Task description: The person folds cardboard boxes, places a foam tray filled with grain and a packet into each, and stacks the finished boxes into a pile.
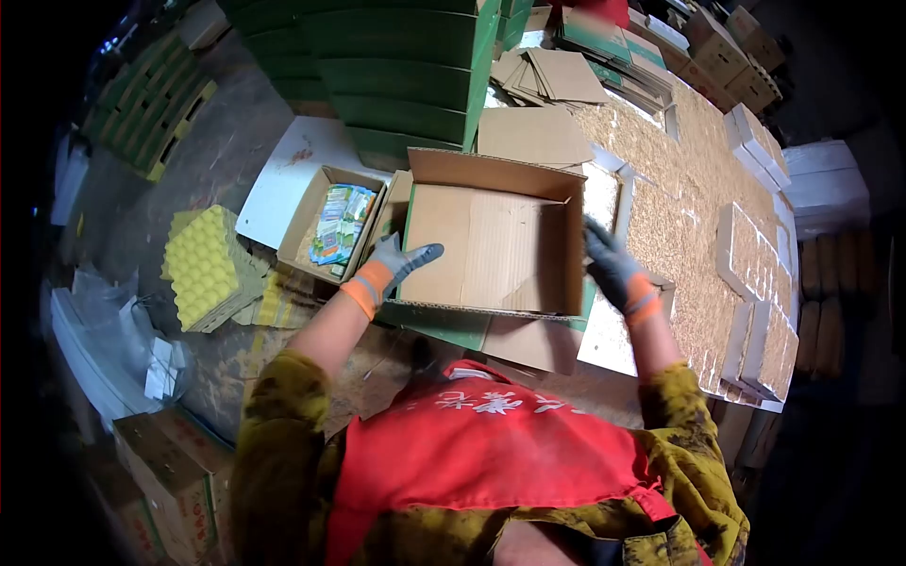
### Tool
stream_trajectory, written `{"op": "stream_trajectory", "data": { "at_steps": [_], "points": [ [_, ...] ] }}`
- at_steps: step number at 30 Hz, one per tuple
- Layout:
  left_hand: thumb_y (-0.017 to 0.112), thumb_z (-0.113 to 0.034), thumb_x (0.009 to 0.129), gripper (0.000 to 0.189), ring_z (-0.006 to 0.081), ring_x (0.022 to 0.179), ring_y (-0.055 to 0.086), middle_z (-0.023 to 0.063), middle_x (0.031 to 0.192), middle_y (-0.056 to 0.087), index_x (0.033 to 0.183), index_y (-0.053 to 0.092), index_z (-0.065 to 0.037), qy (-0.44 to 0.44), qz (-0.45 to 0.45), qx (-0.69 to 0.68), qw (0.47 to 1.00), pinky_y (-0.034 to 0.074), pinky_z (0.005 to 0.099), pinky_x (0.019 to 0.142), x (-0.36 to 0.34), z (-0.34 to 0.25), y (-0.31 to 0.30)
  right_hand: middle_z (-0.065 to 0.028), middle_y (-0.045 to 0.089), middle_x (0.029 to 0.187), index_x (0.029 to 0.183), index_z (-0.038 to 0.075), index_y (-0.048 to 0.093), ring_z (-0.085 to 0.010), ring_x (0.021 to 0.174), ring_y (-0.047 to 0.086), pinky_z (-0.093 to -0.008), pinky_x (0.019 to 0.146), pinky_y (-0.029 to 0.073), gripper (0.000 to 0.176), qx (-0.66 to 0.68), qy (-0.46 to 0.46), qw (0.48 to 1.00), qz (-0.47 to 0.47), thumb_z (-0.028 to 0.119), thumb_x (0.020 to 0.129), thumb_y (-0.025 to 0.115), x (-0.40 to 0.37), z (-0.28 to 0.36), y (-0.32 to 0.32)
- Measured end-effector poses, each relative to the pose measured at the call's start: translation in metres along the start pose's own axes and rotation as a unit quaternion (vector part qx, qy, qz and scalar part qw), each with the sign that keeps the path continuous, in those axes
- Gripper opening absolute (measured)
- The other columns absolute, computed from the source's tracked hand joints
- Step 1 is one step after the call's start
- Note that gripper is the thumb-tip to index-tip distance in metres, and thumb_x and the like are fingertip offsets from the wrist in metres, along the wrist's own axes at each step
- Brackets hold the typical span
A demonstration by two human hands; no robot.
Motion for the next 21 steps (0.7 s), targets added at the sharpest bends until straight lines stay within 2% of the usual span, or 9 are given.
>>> {"op": "stream_trajectory", "data": {
  "at_steps": [1, 2, 7, 12, 13, 15, 17, 19, 21],
  "points": [
    [0.077, -0.029, 0.079, 0.071, 0.0177, 0.112, 0.054, 0.0105, 0.123, 0.057, 0.135, 0.042, -0.001, 0.0, 0.011, 0.014, 1.0, 0.045, 0.0292, 0.095, 0.017, 0.011, -0.002, -0.0142, 0.049, 0.133, 0.141, -0.001, 0.035, -0.0197, 0.121, 0.047, -0.0329, 0.099, 0.039, 0.075, -0.052, 0.032, 0.998, 0.001, 0.038, 0.086, 0.068, 0.006, -0.023, 0.013],
    [0.079, -0.029, 0.076, 0.076, 0.0181, 0.112, 0.054, 0.0111, 0.123, 0.057, 0.135, 0.041, 0.0, 0.021, 0.024, -0.029, 0.999, 0.046, 0.0307, 0.095, 0.015, 0.004, 0.004, -0.0141, 0.054, 0.125, 0.137, -0.004, 0.038, -0.0201, 0.113, 0.051, -0.0321, 0.097, 0.041, 0.078, -0.174, -0.088, 0.98, 0.025, 0.039, 0.082, 0.072, 0.008, -0.016, 0.034],
    [0.084, -0.03, 0.07, 0.087, 0.0196, 0.112, 0.054, 0.0121, 0.126, 0.054, 0.138, 0.038, 0.001, 0.119, -0.011, -0.166, 0.979, 0.046, 0.0334, 0.094, -0.036, -0.047, 0.025, -0.0117, 0.058, 0.117, 0.133, -0.003, 0.041, -0.0183, 0.108, 0.053, -0.0307, 0.093, 0.044, 0.071, -0.118, -0.104, 0.987, 0.014, 0.03, 0.08, 0.076, 0.002, -0.037, 0.02],
    [0.071, -0.027, 0.084, 0.067, 0.0148, 0.119, 0.048, 0.0095, 0.132, 0.05, 0.138, 0.041, 0.0, 0.177, -0.039, -0.094, 0.979, 0.04, 0.0266, 0.099, -0.04, -0.14, 0.029, -0.0085, 0.056, 0.124, 0.134, 0.002, 0.042, -0.021, 0.112, 0.054, -0.0341, 0.097, 0.044, 0.055, 0.212, -0.103, 0.972, -0.002, 0.031, 0.091, 0.058, -0.021, 0.001, -0.027],
    [0.065, -0.026, 0.09, 0.057, 0.0114, 0.12, 0.046, 0.0073, 0.133, 0.049, 0.137, 0.044, -0.001, 0.129, 0.035, -0.262, 0.956, 0.039, 0.0251, 0.098, -0.021, -0.146, 0.029, -0.0084, 0.055, 0.125, 0.134, 0.003, 0.043, -0.022, 0.114, 0.054, -0.0356, 0.099, 0.043, 0.052, 0.31, -0.1, 0.945, 0.008, 0.032, 0.093, 0.055, -0.024, 0.017, -0.028],
    [0.058, -0.021, 0.094, 0.054, 0.013, 0.121, 0.045, 0.0056, 0.141, 0.042, 0.141, 0.038, -0.004, 0.394, 0.052, -0.188, 0.898, 0.039, 0.0277, 0.101, -0.032, -0.224, 0.0, -0.0103, 0.055, 0.127, 0.132, 0.005, 0.047, -0.0243, 0.116, 0.053, -0.0387, 0.101, 0.043, 0.046, 0.415, -0.177, 0.889, 0.079, 0.033, 0.095, 0.05, -0.044, 0.086, -0.018],
    [0.054, -0.015, 0.095, 0.057, 0.0175, 0.124, 0.044, 0.0065, 0.148, 0.03, 0.146, 0.028, -0.006, 0.592, -0.062, -0.214, 0.774, 0.037, 0.032, 0.106, -0.064, -0.286, -0.049, -0.0119, 0.053, 0.131, 0.133, 0.004, 0.046, -0.0261, 0.12, 0.051, -0.0398, 0.103, 0.041, 0.052, 0.468, -0.247, 0.843, 0.098, 0.041, 0.097, 0.046, -0.036, 0.128, -0.03],
    [0.049, -0.009, 0.097, 0.06, 0.0249, 0.131, 0.038, 0.0115, 0.151, 0.023, 0.148, 0.018, -0.008, 0.637, -0.221, -0.258, 0.692, 0.027, 0.0373, 0.114, -0.051, -0.309, -0.141, -0.0176, 0.042, 0.142, 0.139, -0.004, 0.037, -0.0295, 0.127, 0.044, -0.0413, 0.11, 0.031, 0.071, 0.541, -0.167, 0.774, 0.283, 0.05, 0.094, 0.046, -0.039, 0.186, 0.008],
    [0.042, -0.011, 0.1, 0.054, 0.0247, 0.136, 0.032, 0.0112, 0.151, 0.026, 0.147, 0.019, -0.004, 0.654, -0.253, -0.288, 0.651, 0.024, 0.0362, 0.115, 0.002, -0.313, -0.243, -0.0187, 0.044, 0.14, 0.136, -0.006, 0.04, -0.0301, 0.125, 0.046, -0.0375, 0.109, 0.032, 0.074, 0.436, -0.302, 0.778, 0.338, 0.054, 0.094, 0.043, -0.006, 0.233, -0.007]
  ]
}}
Point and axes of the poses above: each hand's wrist, its own x-axis towards the middle knuckle, its own y-axis out of the palm, z = x × y, the point moved 9 cm from there along x, towards the middle knuckle
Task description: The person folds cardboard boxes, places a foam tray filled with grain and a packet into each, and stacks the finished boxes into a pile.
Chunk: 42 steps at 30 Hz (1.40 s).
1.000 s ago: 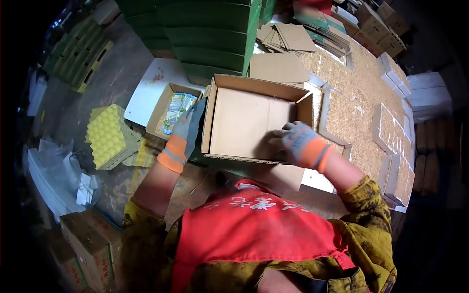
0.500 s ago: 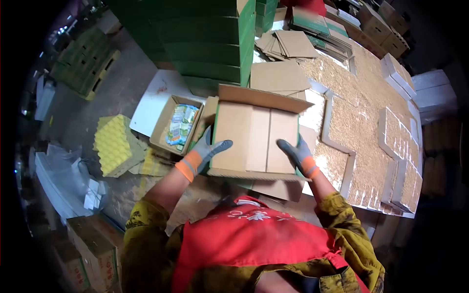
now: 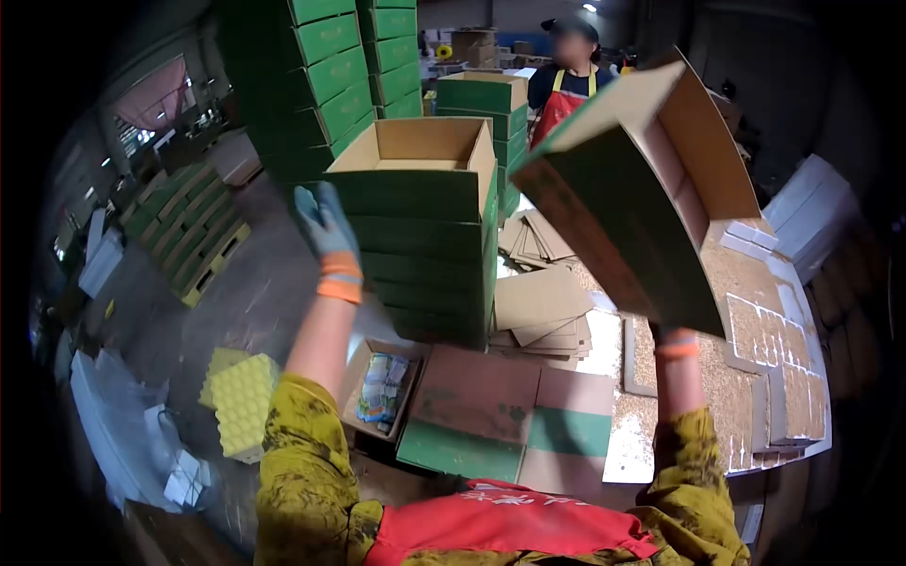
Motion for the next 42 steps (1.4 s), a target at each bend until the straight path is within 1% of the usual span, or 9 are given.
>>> {"op": "stream_trajectory", "data": {
  "at_steps": [4, 11, 16, 21, 25, 30, 34, 38, 42],
  "points": [
    [0.037, -0.046, 0.099, 0.066, 0.022, 0.134, 0.037, 0.014, 0.146, 0.038, 0.145, 0.027, 0.001, -0.277, 0.008, 0.133, 0.952, 0.028, 0.0301, 0.111, 0.032, 0.072, -0.044, -0.012, 0.061, 0.118, 0.123, 0.001, 0.056, -0.0216, 0.105, 0.059, -0.032, 0.093, 0.047, 0.054, -0.239, -0.147, 0.943, -0.18, 0.046, 0.092, 0.053, 0.081, 0.01, -0.005],
    [0.041, -0.02, 0.1, 0.042, 0.0259, 0.121, 0.05, 0.0189, 0.132, 0.052, 0.131, 0.045, 0.009, -0.12, 0.076, 0.198, 0.97, 0.035, 0.0321, 0.105, 0.016, 0.053, -0.033, -0.0129, 0.061, 0.11, 0.125, 0.007, 0.051, -0.023, 0.096, 0.06, -0.0321, 0.083, 0.049, 0.043, -0.396, 0.142, 0.862, -0.284, 0.037, 0.095, 0.05, 0.214, -0.126, 0.002],
    [0.045, -0.026, 0.099, 0.046, 0.031, 0.111, 0.055, 0.0236, 0.123, 0.057, 0.127, 0.046, 0.01, -0.074, 0.065, 0.327, 0.94, 0.041, 0.0352, 0.097, 0.021, 0.059, -0.053, -0.0256, 0.063, 0.099, 0.134, 0.007, 0.038, -0.0359, 0.085, 0.064, -0.0428, 0.081, 0.051, 0.043, -0.795, 0.127, 0.589, -0.074, 0.028, 0.098, 0.042, 0.277, -0.144, -0.022],
    [0.046, -0.023, 0.098, 0.044, 0.031, 0.121, 0.048, 0.0223, 0.131, 0.051, 0.13, 0.045, 0.007, 0.001, 0.052, 0.376, 0.925, 0.036, 0.037, 0.103, -0.025, 0.013, -0.028, -0.015, 0.046, 0.133, 0.134, 0.002, 0.041, -0.0248, 0.116, 0.048, -0.0393, 0.09, 0.046, 0.064, -0.413, 0.046, 0.885, -0.209, 0.044, 0.089, 0.059, 0.183, -0.123, -0.014],
    [0.053, -0.026, 0.093, 0.057, 0.0367, 0.132, 0.035, 0.0225, 0.143, 0.036, 0.139, 0.036, 0.002, -0.045, 0.291, 0.403, 0.866, 0.026, 0.0426, 0.11, -0.174, -0.036, 0.0, -0.0144, 0.046, 0.137, 0.143, 0.004, 0.034, -0.0203, 0.121, 0.048, -0.0323, 0.098, 0.043, 0.065, -0.591, -0.034, 0.75, -0.295, 0.026, 0.09, 0.064, 0.002, -0.075, -0.075],
    [0.053, -0.047, 0.087, 0.075, 0.0402, 0.139, 0.02, 0.0226, 0.15, 0.024, 0.144, 0.03, -0.003, -0.101, 0.506, 0.618, 0.593, 0.01, 0.0524, 0.113, -0.379, -0.006, -0.029, -0.0253, 0.043, 0.138, 0.139, -0.011, 0.03, -0.0351, 0.127, 0.044, -0.0337, 0.103, 0.037, 0.092, -0.715, 0.216, 0.338, -0.573, 0.047, 0.08, 0.07, -0.306, -0.068, -0.234],
    [0.049, -0.052, 0.087, 0.079, 0.0406, 0.14, 0.017, 0.0237, 0.151, 0.021, 0.146, 0.027, -0.005, -0.114, 0.51, 0.653, 0.548, 0.006, 0.0551, 0.113, -0.4, 0.001, -0.03, -0.0295, 0.051, 0.129, 0.134, -0.01, 0.038, -0.0387, 0.121, 0.049, -0.0374, 0.102, 0.039, 0.091, -0.655, 0.239, 0.436, -0.569, 0.052, 0.076, 0.07, -0.309, -0.092, -0.192],
    [0.055, -0.049, 0.085, 0.083, 0.0395, 0.14, 0.018, 0.0248, 0.15, 0.022, 0.147, 0.024, -0.005, -0.149, 0.458, 0.617, 0.622, 0.006, 0.0542, 0.113, -0.378, 0.011, -0.041, -0.0024, 0.065, 0.097, 0.117, -0.002, 0.058, -0.0069, 0.084, 0.056, -0.0226, 0.074, 0.048, 0.032, -0.471, 0.026, 0.702, -0.534, 0.013, 0.089, 0.063, -0.269, -0.07, -0.155],
    [0.061, -0.021, 0.083, 0.067, 0.0381, 0.135, 0.029, 0.0205, 0.145, 0.035, 0.142, 0.034, -0.004, 0.098, 0.393, 0.574, 0.711, 0.016, 0.0495, 0.113, -0.243, -0.108, 0.106, -0.0016, 0.065, 0.101, 0.112, 0.001, 0.061, -0.0087, 0.094, 0.057, -0.023, 0.085, 0.045, 0.026, -0.432, -0.012, 0.823, -0.367, 0.014, 0.089, 0.064, -0.215, -0.028, -0.091]
  ]
}}
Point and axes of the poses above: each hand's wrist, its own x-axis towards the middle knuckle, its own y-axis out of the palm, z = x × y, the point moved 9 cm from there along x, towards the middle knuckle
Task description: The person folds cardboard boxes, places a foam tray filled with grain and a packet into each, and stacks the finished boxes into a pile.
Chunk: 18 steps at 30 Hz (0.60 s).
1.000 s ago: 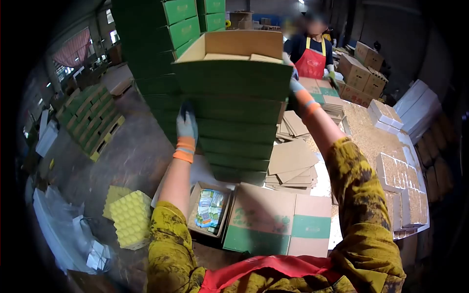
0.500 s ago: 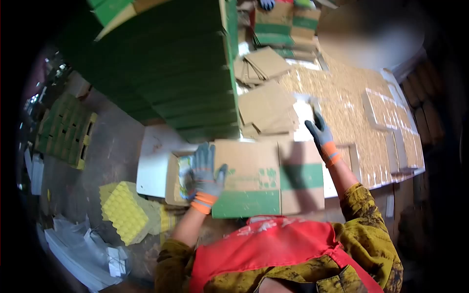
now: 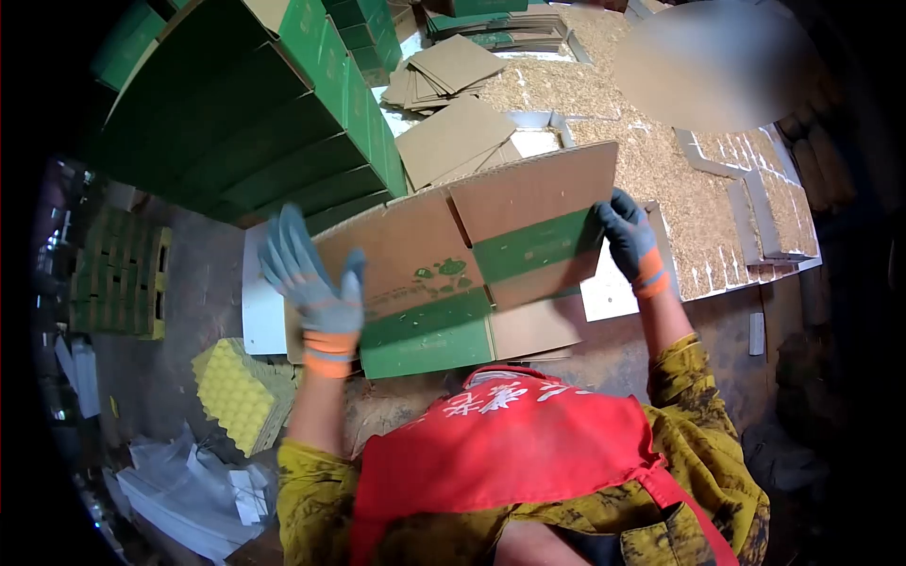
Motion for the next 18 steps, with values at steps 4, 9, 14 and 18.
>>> {"op": "stream_trajectory", "data": {
  "at_steps": [4, 9, 14, 18],
  "points": [
    [0.056, -0.007, 0.085, 0.033, 0.023, 0.099, 0.062, 0.0124, 0.103, 0.068, 0.116, 0.062, 0.001, -0.054, 0.348, -0.183, 0.918, 0.046, 0.0348, 0.091, 0.021, -0.005, -0.004, -0.0074, 0.063, 0.114, 0.12, 0.001, 0.057, -0.0161, 0.107, 0.057, -0.0282, 0.093, 0.044, 0.036, -0.139, -0.001, 0.989, 0.039, 0.01, 0.086, 0.064, 0.013, 0.019, -0.006],
    [0.057, -0.008, 0.089, 0.031, 0.0103, 0.089, 0.059, 0.0061, 0.099, 0.067, 0.119, 0.061, 0.001, -0.214, 0.539, -0.386, 0.717, 0.048, 0.0248, 0.08, -0.004, -0.013, 0.012, -0.0196, 0.04, 0.141, 0.135, 0.009, 0.045, -0.0434, 0.131, 0.034, -0.0521, 0.109, 0.024, 0.067, -0.533, -0.434, 0.727, -0.013, 0.036, 0.079, 0.068, -0.059, 0.151, 0.139],
    [0.061, -0.028, 0.091, 0.042, 0.0076, 0.09, 0.055, 0.0028, 0.102, 0.064, 0.117, 0.06, 0.004, -0.142, 0.58, -0.362, 0.716, 0.046, 0.0233, 0.082, -0.004, 0.022, 0.037, -0.0157, 0.039, 0.143, 0.135, 0.019, 0.048, -0.0423, 0.13, 0.033, -0.0569, 0.109, 0.021, 0.064, -0.595, -0.381, 0.695, 0.133, 0.05, 0.08, 0.062, -0.072, 0.115, 0.183],
    [0.061, -0.018, 0.09, 0.03, 0.0081, 0.087, 0.053, 0.0021, 0.097, 0.064, 0.113, 0.06, 0.001, -0.127, 0.448, -0.329, 0.821, 0.045, 0.0236, 0.079, 0.026, -0.007, 0.013, -0.0126, 0.044, 0.14, 0.116, 0.018, 0.061, -0.0429, 0.131, 0.034, -0.057, 0.109, 0.021, 0.05, -0.566, -0.376, 0.716, 0.158, 0.044, 0.074, 0.071, -0.111, 0.116, 0.158]
  ]
}}
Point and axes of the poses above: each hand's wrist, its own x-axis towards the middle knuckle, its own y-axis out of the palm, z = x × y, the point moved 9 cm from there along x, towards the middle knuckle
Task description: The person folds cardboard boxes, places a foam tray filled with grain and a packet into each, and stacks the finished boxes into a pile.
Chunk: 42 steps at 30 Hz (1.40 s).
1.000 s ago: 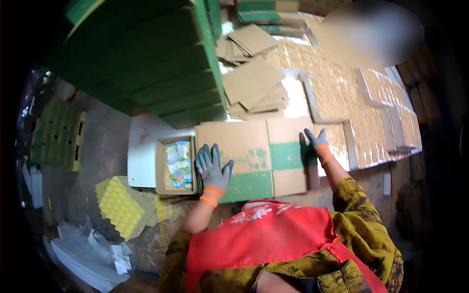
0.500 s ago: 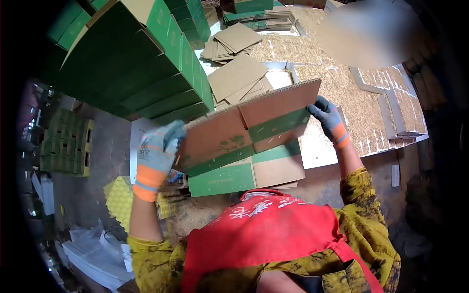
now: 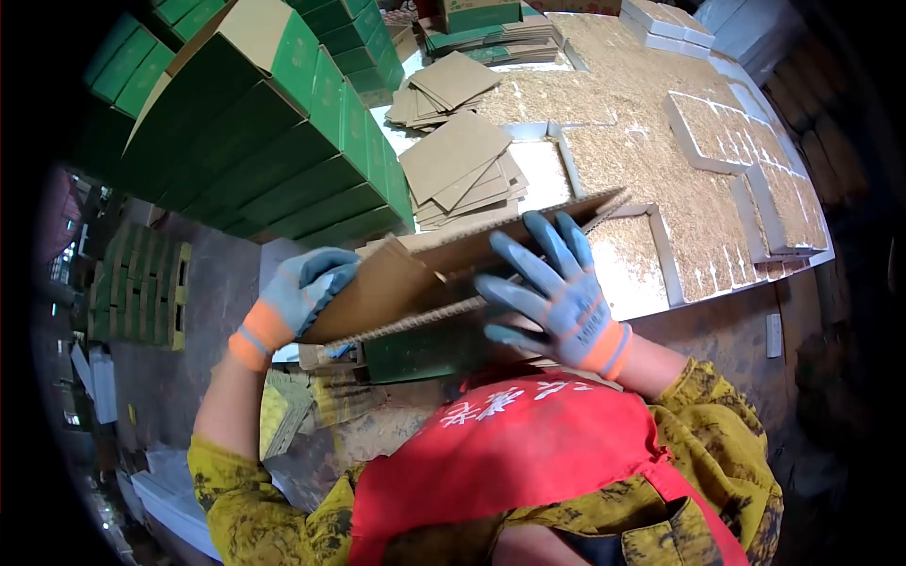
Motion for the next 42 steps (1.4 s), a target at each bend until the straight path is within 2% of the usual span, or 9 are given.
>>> {"op": "stream_trajectory", "data": {
  "at_steps": [3, 10, 14, 16, 24, 31, 34, 39, 42],
  "points": [
    [0.06, -0.01, 0.089, 0.018, 0.0053, 0.076, 0.048, 0.0003, 0.084, 0.055, 0.104, 0.055, -0.002, 0.014, -0.144, -0.008, 0.989, 0.043, 0.0204, 0.068, -0.018, -0.011, -0.031, -0.012, 0.057, 0.122, 0.076, 0.011, 0.056, -0.0385, 0.125, 0.044, -0.057, 0.106, 0.027, 0.034, 0.101, 0.023, 0.994, -0.013, 0.035, 0.067, 0.078, -0.015, -0.008, -0.022],
    [0.078, -0.013, 0.077, 0.03, 0.0066, 0.054, 0.036, -0.0027, 0.062, 0.041, 0.075, 0.049, -0.006, 0.085, -0.298, 0.087, 0.947, 0.036, 0.0218, 0.05, -0.027, 0.01, 0.0, -0.0147, 0.057, 0.116, 0.085, 0.005, 0.06, -0.0371, 0.12, 0.049, -0.0489, 0.101, 0.04, 0.023, 0.269, -0.089, 0.951, 0.125, 0.017, 0.07, 0.073, -0.024, 0.026, -0.026],
    [0.064, -0.027, 0.083, 0.024, 0.0149, 0.069, 0.059, 0.0017, 0.081, 0.064, 0.093, 0.064, -0.005, 0.113, 0.102, 0.153, 0.977, 0.049, 0.0302, 0.066, 0.011, 0.027, 0.094, -0.018, 0.057, 0.116, 0.119, 0.003, 0.055, -0.035, 0.116, 0.051, -0.0413, 0.098, 0.043, 0.042, 0.458, -0.05, 0.864, 0.202, 0.014, 0.08, 0.066, 0.016, 0.044, 0.021],
    [0.044, -0.048, 0.094, 0.054, 0.0178, 0.089, 0.064, 0.011, 0.097, 0.067, 0.105, 0.063, 0.002, -0.127, 0.205, -0.334, 0.911, 0.052, 0.0313, 0.08, 0.026, 0.09, 0.093, -0.0178, 0.058, 0.116, 0.119, 0.005, 0.055, -0.0361, 0.11, 0.055, -0.0404, 0.093, 0.046, 0.04, 0.557, 0.152, 0.781, 0.24, 0.013, 0.081, 0.064, 0.023, 0.002, 0.072],
    [0.063, -0.018, 0.08, 0.043, 0.0347, 0.105, 0.054, 0.0199, 0.111, 0.057, 0.117, 0.053, 0.003, 0.084, -0.302, 0.163, 0.935, 0.039, 0.043, 0.095, -0.034, 0.041, 0.059, -0.014, 0.043, 0.137, 0.134, 0.014, 0.046, -0.0401, 0.124, 0.039, -0.0558, 0.107, 0.026, 0.062, -0.118, -0.116, 0.986, 0.006, 0.021, 0.075, 0.065, 0.076, 0.022, 0.043],
    [0.057, -0.029, 0.085, 0.069, 0.0414, 0.13, 0.036, 0.0248, 0.145, 0.033, 0.139, 0.031, 0.005, -0.047, -0.469, 0.235, 0.85, 0.03, 0.0486, 0.106, -0.068, 0.085, 0.034, -0.0137, 0.06, 0.119, 0.113, 0.001, 0.061, -0.0276, 0.11, 0.057, -0.0369, 0.097, 0.043, 0.032, 0.191, -0.061, 0.947, 0.251, 0.019, 0.087, 0.06, 0.021, 0.022, 0.056],
    [0.055, -0.04, 0.089, 0.065, 0.0382, 0.116, 0.053, 0.0216, 0.129, 0.053, 0.136, 0.041, 0.002, -0.26, -0.234, 0.149, 0.925, 0.042, 0.0443, 0.096, -0.045, 0.093, 0.04, -0.0116, 0.062, 0.117, 0.126, 0.006, 0.055, -0.0221, 0.111, 0.057, -0.0343, 0.096, 0.043, 0.038, 0.443, 0.416, 0.794, 0.008, 0.018, 0.091, 0.057, -0.038, -0.101, 0.083],
    [0.056, -0.054, 0.088, 0.07, 0.0288, 0.088, 0.065, 0.0175, 0.11, 0.065, 0.123, 0.054, 0.007, 0.187, -0.467, 0.119, 0.856, 0.05, 0.0331, 0.077, -0.079, -0.02, 0.014, -0.007, 0.057, 0.125, 0.135, 0.002, 0.047, -0.0125, 0.117, 0.05, -0.0296, 0.098, 0.042, 0.055, 0.675, 0.508, 0.529, 0.077, 0.04, 0.096, 0.051, -0.049, -0.113, 0.108],
    [0.051, -0.043, 0.093, 0.058, 0.0246, 0.105, 0.055, 0.0118, 0.122, 0.057, 0.128, 0.048, 0.003, 0.219, -0.507, -0.251, 0.795, 0.04, 0.0345, 0.091, -0.072, 0.073, 0.003, -0.0068, 0.058, 0.121, 0.113, 0.005, 0.061, -0.0143, 0.108, 0.054, -0.0315, 0.092, 0.045, 0.039, 0.653, 0.308, 0.688, 0.071, 0.034, 0.087, 0.063, 0.006, -0.096, 0.039]
  ]
}}
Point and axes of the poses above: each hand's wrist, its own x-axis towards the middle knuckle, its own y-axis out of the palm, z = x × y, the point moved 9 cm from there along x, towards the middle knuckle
